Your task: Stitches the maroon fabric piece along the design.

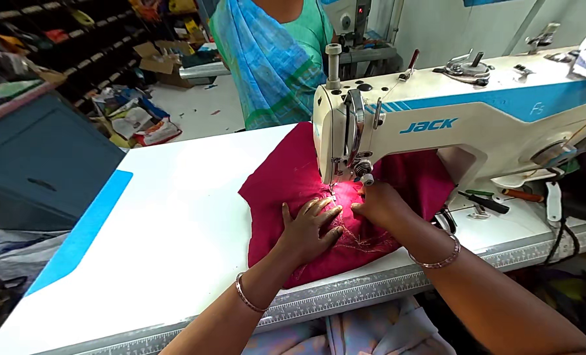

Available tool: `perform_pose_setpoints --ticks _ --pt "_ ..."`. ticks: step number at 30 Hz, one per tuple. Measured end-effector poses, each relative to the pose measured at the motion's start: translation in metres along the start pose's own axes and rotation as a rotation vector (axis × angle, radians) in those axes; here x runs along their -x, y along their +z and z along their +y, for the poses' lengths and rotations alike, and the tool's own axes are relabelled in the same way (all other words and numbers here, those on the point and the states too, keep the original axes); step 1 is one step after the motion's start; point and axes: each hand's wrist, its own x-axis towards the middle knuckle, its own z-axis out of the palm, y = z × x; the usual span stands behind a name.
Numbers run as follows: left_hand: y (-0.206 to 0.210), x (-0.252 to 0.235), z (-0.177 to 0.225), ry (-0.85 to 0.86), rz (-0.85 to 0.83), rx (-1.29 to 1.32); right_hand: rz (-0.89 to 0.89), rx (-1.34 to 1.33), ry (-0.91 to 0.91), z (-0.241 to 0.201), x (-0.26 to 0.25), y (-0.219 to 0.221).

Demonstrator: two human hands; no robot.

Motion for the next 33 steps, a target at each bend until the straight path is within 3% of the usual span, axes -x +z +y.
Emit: perform_pose_setpoints --ticks 26,29,33 --pt "-0.009 -0.017 -0.033 0.157 -0.016 0.027 0.045 -0.049 0.140 -0.022 0.012 0.004" --pt "-0.012 -0.015 -0.026 0.124 -0.038 0.006 0.020 -0.034 0.135 -0.023 0.013 0.002" --pt "0.001 -0.006 -0.003 0.089 0.069 -0.004 -0.070 0.011 0.047 -0.015 0.006 -0.010"
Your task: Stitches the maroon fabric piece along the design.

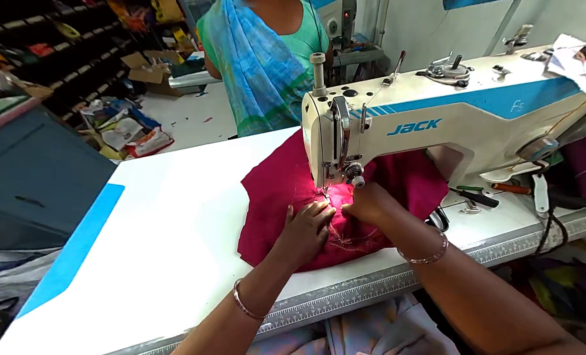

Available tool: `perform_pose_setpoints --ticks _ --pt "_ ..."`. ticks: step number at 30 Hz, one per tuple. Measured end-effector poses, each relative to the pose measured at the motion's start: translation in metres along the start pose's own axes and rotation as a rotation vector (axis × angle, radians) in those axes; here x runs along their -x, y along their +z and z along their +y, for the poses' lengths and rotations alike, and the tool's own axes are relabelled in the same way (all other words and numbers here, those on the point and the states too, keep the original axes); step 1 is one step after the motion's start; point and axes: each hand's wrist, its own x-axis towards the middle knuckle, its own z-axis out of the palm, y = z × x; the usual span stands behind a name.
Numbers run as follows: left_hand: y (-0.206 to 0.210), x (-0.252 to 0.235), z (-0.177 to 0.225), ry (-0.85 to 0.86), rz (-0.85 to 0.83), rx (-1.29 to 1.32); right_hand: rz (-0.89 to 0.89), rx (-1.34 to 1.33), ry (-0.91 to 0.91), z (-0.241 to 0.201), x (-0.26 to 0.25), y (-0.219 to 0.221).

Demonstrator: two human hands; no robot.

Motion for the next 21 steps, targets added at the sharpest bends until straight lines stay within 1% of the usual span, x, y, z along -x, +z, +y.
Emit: perform_pose_setpoints --ticks 2,4,6,8,13,21 --pt "0.004 0.005 0.003 -0.020 0.025 0.030 -0.085 0.100 -0.102 0.010 -0.009 -0.009" --pt "0.002 0.006 -0.001 -0.026 0.004 0.043 -0.156 0.193 -0.209 0.019 -0.015 -0.020" --pt "0.001 0.005 -0.007 -0.001 0.003 0.043 -0.169 0.203 -0.293 0.027 -0.018 -0.025" --pt "0.000 0.003 -0.011 0.019 0.006 0.050 -0.148 0.181 -0.340 0.033 -0.019 -0.025" --pt "-0.003 0.001 -0.017 0.039 -0.007 0.054 -0.046 0.107 -0.344 0.039 -0.016 -0.009" --pt "-0.012 0.000 -0.019 0.080 -0.034 0.052 -0.014 0.063 -0.268 0.034 -0.007 0.000"
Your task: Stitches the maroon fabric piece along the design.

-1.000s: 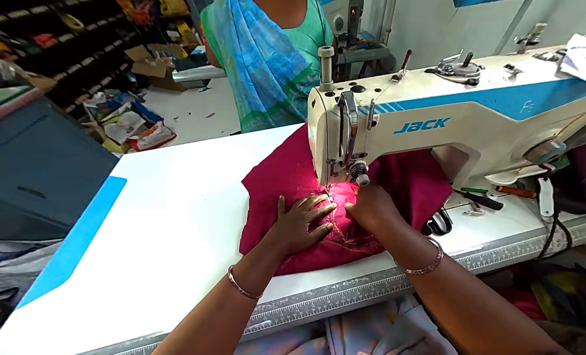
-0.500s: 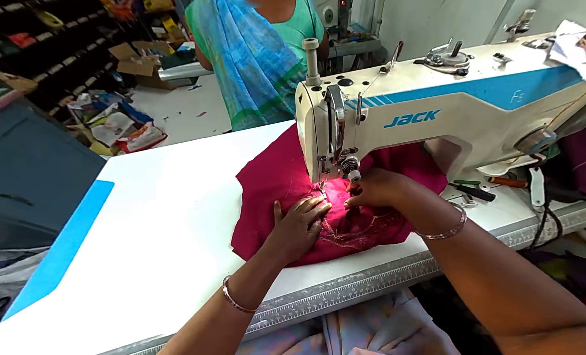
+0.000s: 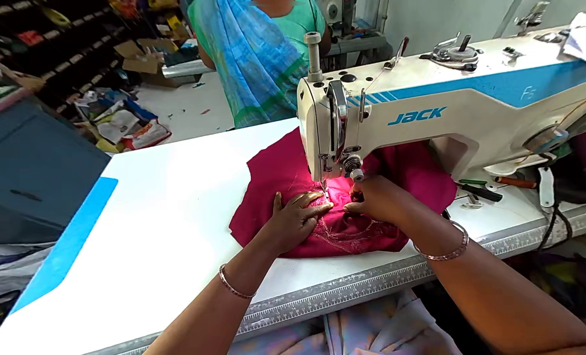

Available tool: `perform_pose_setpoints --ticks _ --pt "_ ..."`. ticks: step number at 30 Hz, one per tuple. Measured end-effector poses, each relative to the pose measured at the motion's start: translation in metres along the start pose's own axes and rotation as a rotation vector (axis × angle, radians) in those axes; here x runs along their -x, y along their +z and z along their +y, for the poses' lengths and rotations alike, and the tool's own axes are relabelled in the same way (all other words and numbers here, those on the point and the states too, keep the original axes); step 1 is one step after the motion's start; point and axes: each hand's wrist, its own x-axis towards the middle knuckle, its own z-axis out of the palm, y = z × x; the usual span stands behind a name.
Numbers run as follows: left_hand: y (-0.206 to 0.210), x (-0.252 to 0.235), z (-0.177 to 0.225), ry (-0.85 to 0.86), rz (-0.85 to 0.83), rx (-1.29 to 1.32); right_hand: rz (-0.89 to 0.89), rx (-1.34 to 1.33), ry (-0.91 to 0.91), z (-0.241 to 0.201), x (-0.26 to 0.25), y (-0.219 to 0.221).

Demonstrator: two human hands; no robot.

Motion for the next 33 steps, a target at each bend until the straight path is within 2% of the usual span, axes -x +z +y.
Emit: perform_pose_setpoints --ticks 9,14,19,33 --pt "0.000 -0.007 -0.024 0.111 -0.019 0.000 0.047 -0.037 0.103 -0.009 0.004 0.010" --pt "-0.002 -0.008 -0.025 0.111 -0.054 0.000 -0.017 -0.018 0.009 -0.011 0.004 0.014" --pt "-0.004 -0.011 -0.028 0.122 -0.060 0.001 -0.009 -0.025 -0.036 -0.009 0.002 0.015" --pt "-0.004 -0.015 -0.043 0.177 -0.005 0.097 0.027 -0.074 0.013 -0.014 0.004 0.018"
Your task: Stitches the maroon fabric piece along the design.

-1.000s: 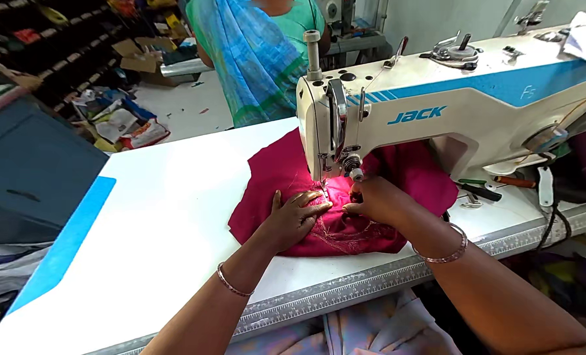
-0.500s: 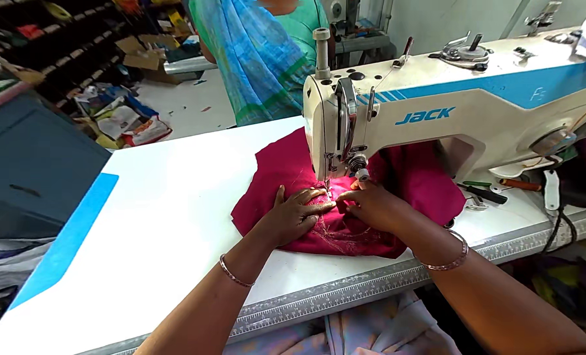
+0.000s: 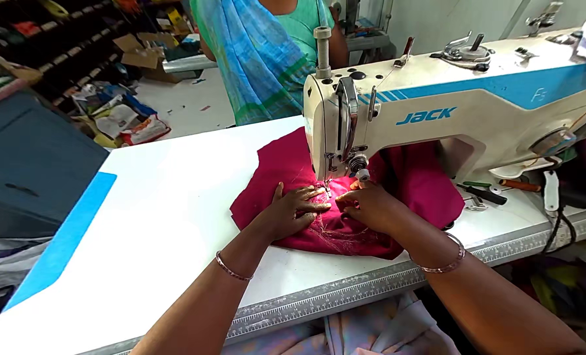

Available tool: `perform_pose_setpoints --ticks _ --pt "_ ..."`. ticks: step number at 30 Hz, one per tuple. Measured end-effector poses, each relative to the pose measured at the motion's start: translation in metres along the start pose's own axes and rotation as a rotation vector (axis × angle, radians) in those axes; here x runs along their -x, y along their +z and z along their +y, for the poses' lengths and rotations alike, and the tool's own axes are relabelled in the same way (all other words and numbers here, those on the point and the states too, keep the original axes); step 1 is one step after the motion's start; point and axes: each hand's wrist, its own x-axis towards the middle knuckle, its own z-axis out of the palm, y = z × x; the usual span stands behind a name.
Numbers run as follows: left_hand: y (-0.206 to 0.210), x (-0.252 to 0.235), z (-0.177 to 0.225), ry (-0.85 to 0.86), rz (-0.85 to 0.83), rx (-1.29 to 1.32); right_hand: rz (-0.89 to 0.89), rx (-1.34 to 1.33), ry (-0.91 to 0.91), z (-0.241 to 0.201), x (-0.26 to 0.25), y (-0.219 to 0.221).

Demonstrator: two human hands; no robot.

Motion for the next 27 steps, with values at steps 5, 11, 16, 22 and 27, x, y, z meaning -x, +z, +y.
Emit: perform_pose_setpoints --ticks 5,11,16,22,27 --pt "-0.004 -0.004 -0.003 0.002 -0.020 0.015 0.008 0.006 0.008 0.000 -0.003 0.002" --pt "-0.005 -0.007 -0.008 0.015 -0.012 0.021 0.018 0.008 0.007 -0.001 -0.007 0.004" --pt "-0.007 -0.010 -0.015 0.048 -0.003 0.004 0.032 0.001 0.016 -0.003 -0.009 0.005" --pt "-0.007 -0.012 -0.018 0.080 0.025 0.008 0.059 -0.024 0.018 -0.002 -0.010 0.007" --pt "-0.007 -0.013 -0.021 0.124 0.048 -0.003 -0.016 -0.023 -0.038 0.000 0.005 -0.006"
